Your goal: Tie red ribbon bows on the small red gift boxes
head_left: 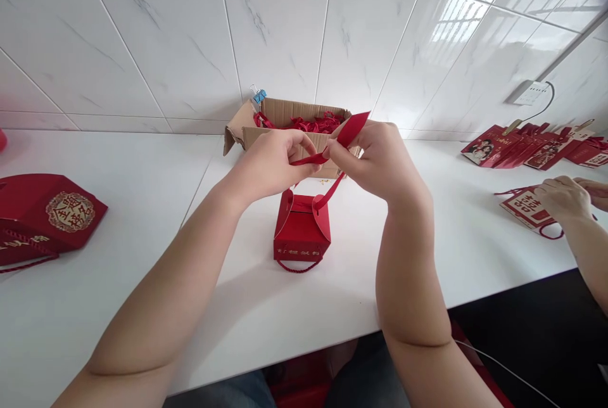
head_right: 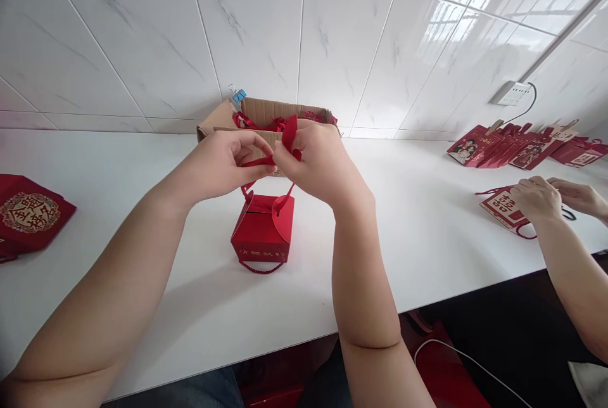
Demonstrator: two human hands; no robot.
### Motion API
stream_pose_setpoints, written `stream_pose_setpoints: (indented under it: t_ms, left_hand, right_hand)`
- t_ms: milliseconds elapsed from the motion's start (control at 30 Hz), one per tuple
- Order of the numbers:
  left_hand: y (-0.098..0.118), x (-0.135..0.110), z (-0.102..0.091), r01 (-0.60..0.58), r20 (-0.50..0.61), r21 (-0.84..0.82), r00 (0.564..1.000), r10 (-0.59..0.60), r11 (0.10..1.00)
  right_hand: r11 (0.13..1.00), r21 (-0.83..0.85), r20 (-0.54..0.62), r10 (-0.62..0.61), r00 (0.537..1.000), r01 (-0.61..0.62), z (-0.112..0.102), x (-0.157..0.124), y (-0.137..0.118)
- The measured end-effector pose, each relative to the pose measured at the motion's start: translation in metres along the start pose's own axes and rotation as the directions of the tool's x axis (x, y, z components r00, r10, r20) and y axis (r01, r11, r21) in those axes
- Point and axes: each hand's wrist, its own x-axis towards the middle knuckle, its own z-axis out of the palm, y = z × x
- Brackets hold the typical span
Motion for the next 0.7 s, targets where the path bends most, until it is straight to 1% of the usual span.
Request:
stream_pose_setpoints:
  t_ms: [67,200,333,400,467,567,600,633,700]
  left_hand:
    - [-0.001,0.0,0.003,-0.001,-0.024,0.009,1.0,0.001,1.0]
    - [-0.002,0.001,0.006,0.005,-0.072,0.03,0.997,-0.003,1.0]
    - [0.0,0.0,0.007,0.02,-0.032,-0.011,0.999,-0.021,1.0]
    - [0.001,0.001,0.008,0.03,-0.006,-0.066,1.0,-0.03,0.997]
    - [0.0,0.001,0.007,0.016,-0.007,-0.142,1.0,-0.017,0.99]
    - [0.0,0.0,0.0,-0.033,-0.022,-0.207,0.999,0.029,0.978]
    - [0.0,-0.001,-0.004,-0.04,-0.005,-0.211,0.999,0.04,0.977]
    - [0.001,-0.002,-0.009,-0.045,0.023,-0.213,0.998,0.051,0.976]
    - [0.004,-0.006,-0.021,-0.035,0.115,-0.234,0.991,0.063,0.972]
  right_hand:
    - [1.0,0.02,0.026,-0.003,1.0,0.003,0.0,0.0,0.0]
    - [0.997,0.073,0.037,-0.03,0.999,0.027,-0.004,-0.002,0.0]
    - [0.986,0.148,0.047,-0.086,0.995,0.078,-0.009,-0.005,0.002]
    - [0.981,0.18,0.073,-0.089,0.993,0.075,-0.011,-0.006,0.002]
    - [0.978,0.2,0.097,-0.079,0.992,0.058,-0.011,-0.007,0.003]
    - [0.971,0.233,0.089,-0.073,0.993,0.051,-0.01,-0.006,0.004]
    - [0.967,0.248,0.078,-0.073,0.994,0.052,-0.009,-0.005,0.005]
    - [0.964,0.263,0.069,-0.071,0.995,0.051,-0.009,-0.005,0.005]
    - [0.956,0.29,0.055,-0.063,0.996,0.044,-0.01,-0.005,0.006]
